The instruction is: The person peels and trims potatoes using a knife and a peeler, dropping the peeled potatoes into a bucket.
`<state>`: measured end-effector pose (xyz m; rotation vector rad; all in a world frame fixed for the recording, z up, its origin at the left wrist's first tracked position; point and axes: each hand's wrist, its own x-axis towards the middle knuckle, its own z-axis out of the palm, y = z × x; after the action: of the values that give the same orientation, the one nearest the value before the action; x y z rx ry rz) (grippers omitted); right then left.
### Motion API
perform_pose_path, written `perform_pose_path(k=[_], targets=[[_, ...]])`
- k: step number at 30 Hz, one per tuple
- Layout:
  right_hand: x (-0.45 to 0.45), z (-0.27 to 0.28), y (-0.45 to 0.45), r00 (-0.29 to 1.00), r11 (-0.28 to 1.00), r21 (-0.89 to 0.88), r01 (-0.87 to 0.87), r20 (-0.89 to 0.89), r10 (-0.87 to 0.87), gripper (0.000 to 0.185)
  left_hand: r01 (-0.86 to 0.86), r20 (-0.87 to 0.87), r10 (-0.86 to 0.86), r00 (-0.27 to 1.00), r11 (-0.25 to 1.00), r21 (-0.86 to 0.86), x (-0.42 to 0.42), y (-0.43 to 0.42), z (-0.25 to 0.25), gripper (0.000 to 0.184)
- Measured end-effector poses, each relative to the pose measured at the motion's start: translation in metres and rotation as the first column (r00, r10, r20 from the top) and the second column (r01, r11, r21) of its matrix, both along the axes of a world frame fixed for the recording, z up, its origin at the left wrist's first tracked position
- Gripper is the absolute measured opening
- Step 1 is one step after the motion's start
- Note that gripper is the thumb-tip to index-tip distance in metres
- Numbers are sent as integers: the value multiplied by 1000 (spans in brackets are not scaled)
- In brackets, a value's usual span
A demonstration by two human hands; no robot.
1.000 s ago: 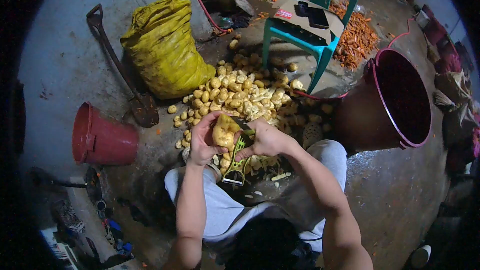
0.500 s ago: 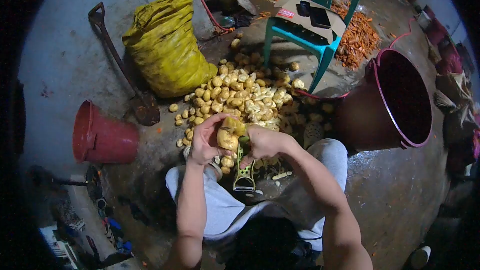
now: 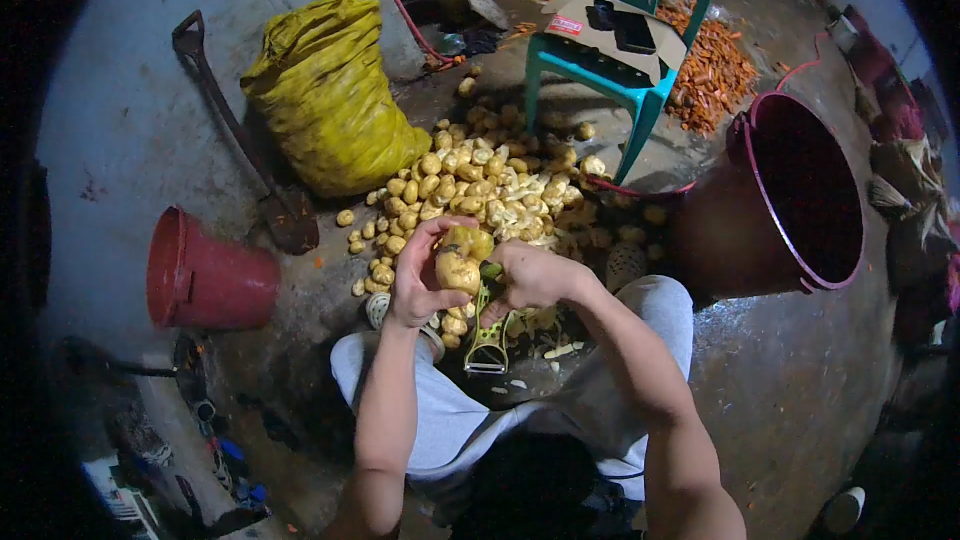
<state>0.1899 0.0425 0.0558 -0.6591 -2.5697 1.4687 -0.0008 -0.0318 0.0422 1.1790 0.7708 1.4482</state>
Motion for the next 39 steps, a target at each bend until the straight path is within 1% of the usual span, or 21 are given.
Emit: perform_pose_path(k=[2, 4, 5, 8, 11, 13, 14, 17, 19, 20, 21, 23, 24, 25, 26, 27, 28, 30, 32, 34, 39], targets=[[-1, 13, -4, 1000, 998, -64, -6, -8, 6, 53, 7, -24, -6, 1000, 1000, 17, -2, 1, -4, 90], [-4, 20, -5, 992, 998, -65, -19, 125, 27, 54, 10, -234, -6, 972, 1000, 20, -5, -3, -2, 83], [-4, 17, -6, 992, 997, -70, -22, 126, 31, 54, 7, -233, -4, 972, 1000, 15, -7, -5, -2, 83], [-3, 11, -4, 993, 1000, 4, -11, 117, 11, 57, -20, -333, 19, 943, 1000, -1, -10, -3, 1, 75], [-1, 6, 0, 963, 998, 45, 49, 262, -59, 61, -70, -423, 62, 904, 998, -3, -12, -1, -4, 74], [-3, -3, 5, 998, 991, 127, 33, 51, -40, 65, -148, -562, 125, 818, 989, 6, -11, 0, -6, 74], [0, -5, 8, 981, 996, 85, 28, 187, -44, 65, -149, -562, 126, 818, 989, 5, -11, 1, -5, 74], [-1, 2, 9, 964, 998, 6, 65, 256, -64, 64, -175, -621, 224, 751, 975, 140, -11, 5, -6, 73], [4, -7, 9, 985, 995, 74, 68, 154, -78, 61, -364, -701, 416, 579, 902, 235, -17, 11, -9, 65], [8, -11, 11, 995, 986, 144, 79, 49, -87, 59, -423, -693, 405, 597, 892, 157, -27, 13, -12, 67], [13, -12, 16, 996, 986, 149, 71, 50, -80, 59, -415, -639, 353, 684, 908, 57, -34, 12, -11, 71], [20, -13, 25, 988, 981, 143, 128, -101, -114, 49, -325, -366, 296, 882, 946, -18, -35, 13, -12, 78], [22, -1, 22, 970, 968, 58, 243, 6, -244, 40, -322, -366, 293, 883, 947, -19, -35, 13, -12, 78], [23, 2, 25, 944, 950, 43, 310, 103, -313, 47, -286, -292, 278, 915, 958, 15, -34, 14, -12, 83], [24, -9, 26, 920, 914, 180, 364, 86, -383, 48, -254, -216, 259, 941, 966, 54, -34, 13, -12, 87], [21, -15, 27, 892, 857, 312, 409, 59, -447, 48, -254, -217, 260, 941, 966, 54, -36, 13, -13, 87], [22, -18, 28, 893, 858, 311, 409, 58, -447, 48, -230, -216, 229, 949, 973, 17, -38, 12, -16, 87], [21, -17, 27, 905, 875, 251, 414, -7, -426, 52, -205, -217, 196, 956, 978, -20, -37, 9, -14, 87], [22, -6, 27, 901, 881, 210, 423, 4, -434, 54, -148, -73, 139, 988, 979, -137, -31, 6, -7, 92], [23, -4, 29, 897, 886, 170, 432, 18, -441, 56, -185, -79, 178, 981, 978, -93, -28, 9, -15, 93], [27, -10, 37, 791, 786, 163, 596, -287, -541, 52, -248, -174, 238, 956, 968, -36, -25, 5, -11, 94]])
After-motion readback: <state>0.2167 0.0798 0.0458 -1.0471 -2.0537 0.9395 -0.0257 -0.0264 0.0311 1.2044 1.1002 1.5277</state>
